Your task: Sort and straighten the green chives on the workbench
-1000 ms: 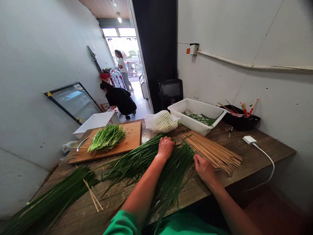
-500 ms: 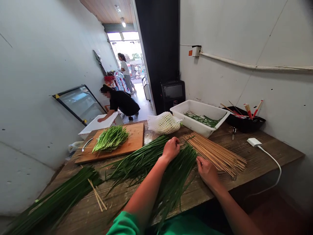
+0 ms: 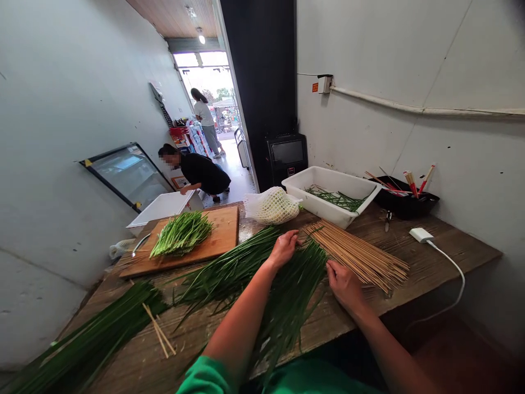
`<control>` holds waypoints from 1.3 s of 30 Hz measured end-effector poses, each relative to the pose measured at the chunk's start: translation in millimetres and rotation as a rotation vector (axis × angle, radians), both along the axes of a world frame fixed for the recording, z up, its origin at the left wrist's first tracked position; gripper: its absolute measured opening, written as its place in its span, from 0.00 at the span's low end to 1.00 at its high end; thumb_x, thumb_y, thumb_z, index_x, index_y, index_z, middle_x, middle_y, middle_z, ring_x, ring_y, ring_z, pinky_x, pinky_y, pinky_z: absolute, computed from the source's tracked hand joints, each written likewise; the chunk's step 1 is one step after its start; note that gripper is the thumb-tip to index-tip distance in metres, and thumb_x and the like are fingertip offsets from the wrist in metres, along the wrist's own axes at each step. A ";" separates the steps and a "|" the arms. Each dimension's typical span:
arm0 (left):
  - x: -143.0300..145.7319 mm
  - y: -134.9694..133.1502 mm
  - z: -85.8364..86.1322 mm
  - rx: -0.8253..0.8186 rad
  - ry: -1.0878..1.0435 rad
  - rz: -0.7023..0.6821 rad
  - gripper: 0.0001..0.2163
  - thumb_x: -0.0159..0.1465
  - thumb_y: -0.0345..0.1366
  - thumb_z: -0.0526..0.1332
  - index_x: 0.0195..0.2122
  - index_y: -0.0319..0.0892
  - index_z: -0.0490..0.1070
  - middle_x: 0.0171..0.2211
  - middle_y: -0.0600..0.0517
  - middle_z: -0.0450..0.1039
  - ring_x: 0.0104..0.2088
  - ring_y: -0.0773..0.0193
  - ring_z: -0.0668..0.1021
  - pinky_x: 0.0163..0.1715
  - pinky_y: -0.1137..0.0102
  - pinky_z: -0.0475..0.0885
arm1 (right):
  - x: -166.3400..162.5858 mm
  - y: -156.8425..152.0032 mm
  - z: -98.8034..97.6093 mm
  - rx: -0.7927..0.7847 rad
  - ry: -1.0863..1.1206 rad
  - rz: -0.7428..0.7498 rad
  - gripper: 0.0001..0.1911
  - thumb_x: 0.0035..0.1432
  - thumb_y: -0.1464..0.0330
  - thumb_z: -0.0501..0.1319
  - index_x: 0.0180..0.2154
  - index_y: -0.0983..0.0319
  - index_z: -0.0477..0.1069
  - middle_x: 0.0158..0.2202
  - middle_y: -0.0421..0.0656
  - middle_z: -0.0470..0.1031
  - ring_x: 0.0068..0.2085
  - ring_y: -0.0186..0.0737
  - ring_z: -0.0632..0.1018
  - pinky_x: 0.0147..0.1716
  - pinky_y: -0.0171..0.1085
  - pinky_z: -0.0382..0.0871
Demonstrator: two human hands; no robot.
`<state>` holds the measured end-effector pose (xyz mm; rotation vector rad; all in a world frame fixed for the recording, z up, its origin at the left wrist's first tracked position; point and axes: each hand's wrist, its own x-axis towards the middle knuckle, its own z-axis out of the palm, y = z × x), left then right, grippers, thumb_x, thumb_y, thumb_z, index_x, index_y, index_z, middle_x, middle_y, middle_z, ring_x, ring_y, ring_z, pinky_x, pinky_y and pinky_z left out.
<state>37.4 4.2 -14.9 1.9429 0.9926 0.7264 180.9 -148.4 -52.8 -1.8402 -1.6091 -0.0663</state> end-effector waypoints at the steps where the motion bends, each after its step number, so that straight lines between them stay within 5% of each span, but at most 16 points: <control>1: 0.5 -0.3 -1.0 -0.003 -0.009 -0.002 0.15 0.64 0.32 0.50 0.49 0.36 0.69 0.32 0.50 0.78 0.28 0.69 0.75 0.34 0.73 0.71 | 0.2 -0.1 -0.2 -0.005 0.003 -0.001 0.20 0.66 0.65 0.44 0.29 0.62 0.69 0.24 0.44 0.73 0.25 0.36 0.72 0.26 0.34 0.56; 12: 6.8 -11.0 -3.0 0.037 -0.037 0.048 0.12 0.60 0.29 0.56 0.40 0.36 0.76 0.35 0.49 0.79 0.38 0.66 0.78 0.45 0.71 0.70 | -1.0 -0.9 3.3 -0.010 0.040 0.012 0.18 0.65 0.66 0.45 0.27 0.62 0.67 0.23 0.41 0.70 0.24 0.35 0.70 0.25 0.34 0.55; 39: 11.6 -15.2 -5.3 -0.026 -0.099 0.108 0.10 0.59 0.29 0.57 0.37 0.35 0.78 0.32 0.49 0.80 0.35 0.65 0.79 0.43 0.69 0.72 | -0.4 -1.4 2.7 -0.036 0.009 0.002 0.19 0.65 0.66 0.44 0.30 0.63 0.69 0.25 0.44 0.73 0.26 0.37 0.73 0.26 0.33 0.56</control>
